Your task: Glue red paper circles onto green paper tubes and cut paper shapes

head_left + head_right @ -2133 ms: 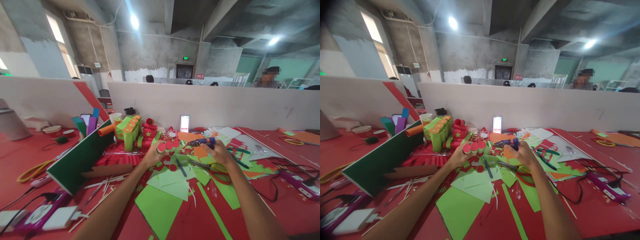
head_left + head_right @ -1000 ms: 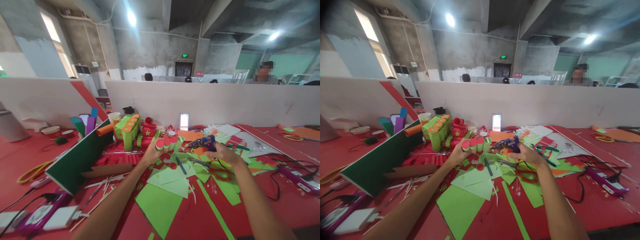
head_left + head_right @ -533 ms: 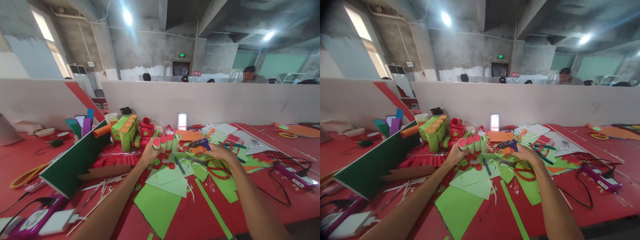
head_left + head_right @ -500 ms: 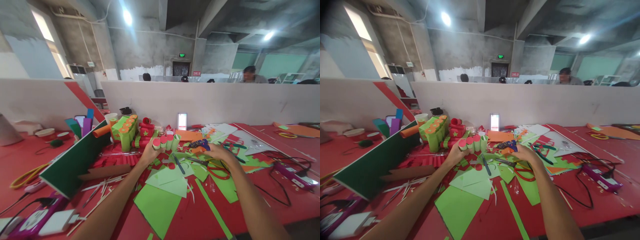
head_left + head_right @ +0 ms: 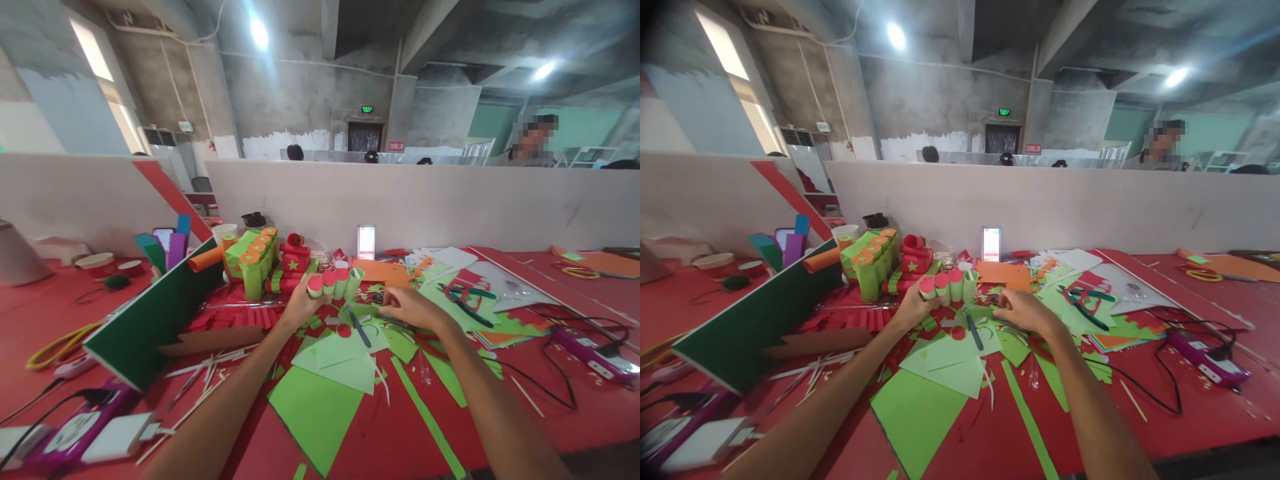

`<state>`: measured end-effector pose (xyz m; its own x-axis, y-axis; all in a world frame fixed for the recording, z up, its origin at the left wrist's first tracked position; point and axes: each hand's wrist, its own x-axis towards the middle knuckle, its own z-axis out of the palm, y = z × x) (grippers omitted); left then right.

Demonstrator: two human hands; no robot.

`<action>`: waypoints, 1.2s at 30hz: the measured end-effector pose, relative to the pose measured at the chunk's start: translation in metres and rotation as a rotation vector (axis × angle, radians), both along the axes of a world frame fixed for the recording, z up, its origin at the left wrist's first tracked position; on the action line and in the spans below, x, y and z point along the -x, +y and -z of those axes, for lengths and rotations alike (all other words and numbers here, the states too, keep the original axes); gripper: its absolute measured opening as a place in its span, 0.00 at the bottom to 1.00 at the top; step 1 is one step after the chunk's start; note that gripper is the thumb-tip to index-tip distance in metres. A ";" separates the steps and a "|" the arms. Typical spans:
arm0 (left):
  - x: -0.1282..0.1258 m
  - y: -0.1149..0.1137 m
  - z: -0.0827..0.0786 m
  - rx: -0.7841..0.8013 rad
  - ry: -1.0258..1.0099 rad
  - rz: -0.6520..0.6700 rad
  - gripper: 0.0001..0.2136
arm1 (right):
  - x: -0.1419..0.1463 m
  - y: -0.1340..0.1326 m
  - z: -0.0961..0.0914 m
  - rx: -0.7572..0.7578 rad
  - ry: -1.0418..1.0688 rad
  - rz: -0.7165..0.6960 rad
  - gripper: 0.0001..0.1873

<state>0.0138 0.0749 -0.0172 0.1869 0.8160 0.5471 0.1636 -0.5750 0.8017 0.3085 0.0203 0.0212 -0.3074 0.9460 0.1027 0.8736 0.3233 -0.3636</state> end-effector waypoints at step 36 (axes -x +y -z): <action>0.001 -0.006 -0.004 -0.055 0.031 0.068 0.17 | 0.041 -0.011 -0.007 -0.096 0.831 -0.330 0.08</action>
